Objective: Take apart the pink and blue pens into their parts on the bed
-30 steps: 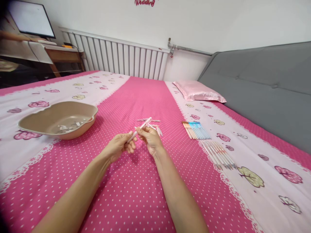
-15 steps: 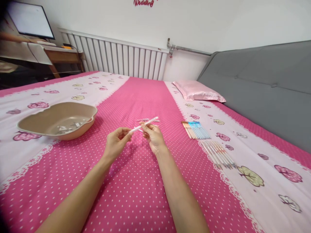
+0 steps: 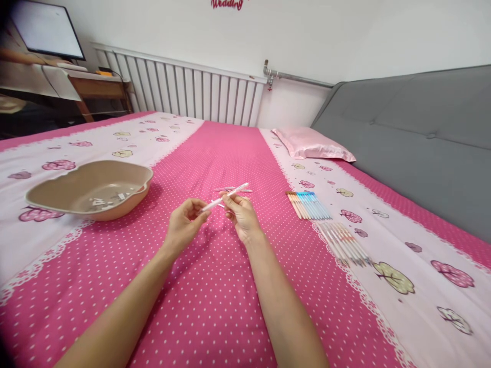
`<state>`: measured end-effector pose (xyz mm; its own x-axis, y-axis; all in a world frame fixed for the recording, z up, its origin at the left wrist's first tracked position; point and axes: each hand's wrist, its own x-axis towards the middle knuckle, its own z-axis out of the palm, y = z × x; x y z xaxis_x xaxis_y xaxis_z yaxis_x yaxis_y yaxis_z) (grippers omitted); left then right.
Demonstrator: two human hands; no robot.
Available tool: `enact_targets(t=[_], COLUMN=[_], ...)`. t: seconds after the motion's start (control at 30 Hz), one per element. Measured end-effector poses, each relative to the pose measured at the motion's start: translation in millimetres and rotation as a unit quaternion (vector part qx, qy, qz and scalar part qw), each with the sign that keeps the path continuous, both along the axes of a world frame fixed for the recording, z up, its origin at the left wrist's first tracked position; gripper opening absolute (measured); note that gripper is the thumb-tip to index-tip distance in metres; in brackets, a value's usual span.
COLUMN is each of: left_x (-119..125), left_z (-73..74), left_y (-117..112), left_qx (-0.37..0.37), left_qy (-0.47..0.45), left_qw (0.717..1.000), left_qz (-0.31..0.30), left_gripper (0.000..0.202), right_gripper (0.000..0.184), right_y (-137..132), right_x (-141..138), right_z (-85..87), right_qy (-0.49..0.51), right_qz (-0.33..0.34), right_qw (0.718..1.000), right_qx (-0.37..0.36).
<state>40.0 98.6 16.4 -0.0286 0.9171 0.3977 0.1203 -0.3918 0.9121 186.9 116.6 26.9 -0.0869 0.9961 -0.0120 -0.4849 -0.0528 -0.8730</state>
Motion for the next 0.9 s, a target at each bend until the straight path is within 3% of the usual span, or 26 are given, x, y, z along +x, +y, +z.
enact_targets(t=[0.07,0.17,0.27,0.37,0.5,0.6,0.9], left_x=[-0.9,-4.1,-7.0,-6.9,-1.9,0.3,-5.9], left_z=[1.0,1.5,0.8,1.4,3.6,4.2,2.4], left_y=[-0.4,-0.7,-0.2,0.3,-0.6,-1.4,-2.8], left_qx=[-0.048,-0.139,-0.189,-0.171,-0.078,-0.061,-0.214], left_qy=[-0.033,-0.068,-0.104,-0.113,-0.102,-0.083,-0.09], left_qw=[0.998,0.986,0.975,0.979,0.991,0.994,0.97], left_qz=[-0.027,-0.063,-0.043,-0.005,-0.036,-0.036,-0.066], left_gripper=[0.023,0.041,0.054,0.049,0.046,0.034,0.051], right_gripper=[0.022,0.022,0.023,0.024,0.025,0.025,0.022], right_y=[-0.6,-1.5,-1.5,-0.5,0.9,0.8,-1.5], right_x=[-0.6,-1.6,-1.6,-0.5,0.5,0.6,-0.4], right_z=[0.6,1.7,1.8,0.7,-0.4,0.4,1.1], right_qy=[0.002,0.004,0.006,0.009,0.005,0.005,0.006], right_qz=[0.009,0.021,0.022,0.005,-0.001,0.0,0.026], right_qw=[1.0,1.0,1.0,1.0,1.0,1.0,0.999], right_qx=[0.009,0.016,0.011,0.006,0.001,0.005,0.023])
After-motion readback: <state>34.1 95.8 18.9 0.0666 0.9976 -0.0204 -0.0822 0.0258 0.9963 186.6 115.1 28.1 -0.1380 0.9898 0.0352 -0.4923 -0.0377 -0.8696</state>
